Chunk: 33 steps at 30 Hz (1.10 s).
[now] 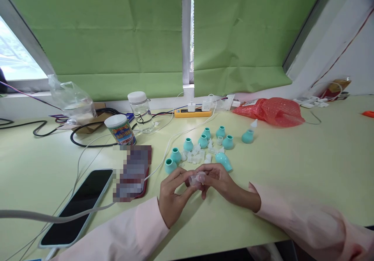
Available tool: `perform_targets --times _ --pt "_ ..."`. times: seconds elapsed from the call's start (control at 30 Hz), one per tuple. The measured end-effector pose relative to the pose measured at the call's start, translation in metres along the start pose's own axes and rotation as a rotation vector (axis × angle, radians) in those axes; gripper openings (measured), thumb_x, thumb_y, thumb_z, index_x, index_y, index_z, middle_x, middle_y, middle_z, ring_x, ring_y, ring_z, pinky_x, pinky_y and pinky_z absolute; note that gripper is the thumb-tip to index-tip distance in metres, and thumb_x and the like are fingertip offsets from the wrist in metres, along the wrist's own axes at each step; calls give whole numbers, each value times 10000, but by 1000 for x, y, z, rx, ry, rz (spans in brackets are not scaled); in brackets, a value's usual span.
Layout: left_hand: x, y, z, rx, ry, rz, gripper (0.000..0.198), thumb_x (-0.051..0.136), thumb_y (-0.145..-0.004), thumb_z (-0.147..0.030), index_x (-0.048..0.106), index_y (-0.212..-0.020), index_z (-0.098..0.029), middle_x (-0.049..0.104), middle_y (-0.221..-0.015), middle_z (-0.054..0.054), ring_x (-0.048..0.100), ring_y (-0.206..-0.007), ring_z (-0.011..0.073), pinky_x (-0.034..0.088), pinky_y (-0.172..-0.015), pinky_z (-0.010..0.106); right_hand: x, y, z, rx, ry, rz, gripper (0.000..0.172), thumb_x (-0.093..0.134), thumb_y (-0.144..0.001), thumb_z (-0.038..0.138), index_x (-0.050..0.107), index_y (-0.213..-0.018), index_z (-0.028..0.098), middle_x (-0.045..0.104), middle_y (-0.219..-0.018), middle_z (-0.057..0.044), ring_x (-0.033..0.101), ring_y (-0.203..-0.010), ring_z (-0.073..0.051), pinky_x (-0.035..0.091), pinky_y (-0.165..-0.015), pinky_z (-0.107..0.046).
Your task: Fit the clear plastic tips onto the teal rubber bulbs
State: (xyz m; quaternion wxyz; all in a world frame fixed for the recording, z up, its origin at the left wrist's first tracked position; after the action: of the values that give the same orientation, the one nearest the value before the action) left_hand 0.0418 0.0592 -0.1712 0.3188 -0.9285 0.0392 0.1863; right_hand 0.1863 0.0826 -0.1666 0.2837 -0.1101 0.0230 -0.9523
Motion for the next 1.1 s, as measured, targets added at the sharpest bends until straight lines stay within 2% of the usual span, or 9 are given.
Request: perform_targets --times 0.13,0.2,0.33,0.43,0.53,0.67,0.87,0.97,1.1 --pt "-17 -10 -4 298 -229 -13 461 552 -655 -358 492 -1064 -154 545 -836 88 492 -739 204 419 -649 359 -8 -1 8 -50 -14 -79 193 633 -650 285 605 -755 125 500 -560 15 463 -471 -68 468 -427 -213" --pt "-27 -19 -4 363 -543 -29 488 542 -640 -383 501 -1062 -142 522 -944 123 458 -836 253 386 -716 416 -13 -3 13 -73 -39 -130 174 651 -633 261 612 -746 135 497 -584 16 455 -494 -65 456 -446 -207" --pt "-34 -34 2 136 -1104 -22 345 521 -661 -384 608 -836 -100 522 -936 179 437 -859 333 363 -642 445 -21 -7 18 -58 -124 -150 150 680 -597 204 622 -729 162 523 -701 8 488 -600 -72 478 -566 -223" --pt "-30 -36 6 75 -1226 71 242 512 -689 -336 600 -662 -113 554 -799 165 475 -784 321 362 -578 433 -23 -8 20 -30 -188 -124 116 657 -625 193 608 -730 175 539 -885 -17 533 -744 -113 492 -694 -316" --pt "-27 -32 8 170 -1109 14 169 526 -705 -297 567 -676 -136 585 -805 134 506 -799 293 387 -616 432 -25 -9 22 -16 -202 -90 107 646 -638 195 578 -717 172 536 -1018 -45 549 -853 -160 471 -750 -374" --pt "-25 -23 6 311 -624 -82 90 547 -714 -239 502 -746 -168 587 -962 98 525 -932 218 431 -747 344 -25 -7 28 -83 -47 -109 166 644 -645 231 566 -774 162 594 -853 -53 565 -688 -137 498 -629 -327" --pt "-22 -19 -2 -28 -249 88 164 464 -777 -279 509 -896 -176 595 -788 40 553 -709 148 438 -639 253 -18 7 35 -278 537 -75 234 418 -819 296 529 -1005 204 536 -858 -41 470 -549 -79 444 -542 -247" --pt "-21 -18 -8 -28 -135 216 194 368 -797 -279 524 -785 -164 551 -676 29 507 -612 136 400 -566 240 -14 14 34 -272 681 -19 225 407 -825 261 443 -1043 216 495 -939 -54 491 -726 -110 449 -660 -254" --pt "-17 -13 -8 -23 -143 236 131 509 -659 -249 496 -759 -167 499 -584 -13 431 -494 106 355 -482 215 -11 13 29 -268 701 45 165 492 -773 244 454 -929 204 511 -855 -33 500 -756 -114 460 -662 -248"
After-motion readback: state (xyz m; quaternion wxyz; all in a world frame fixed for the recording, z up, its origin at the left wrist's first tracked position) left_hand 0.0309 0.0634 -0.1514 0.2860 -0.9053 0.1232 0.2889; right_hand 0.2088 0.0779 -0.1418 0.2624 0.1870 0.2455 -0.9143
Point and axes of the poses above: each hand's wrist, its own y-axis away from the middle knuckle, its own x-axis out of the palm, z = x × y, the point moved 1 cm from there along -y, towards the middle knuckle
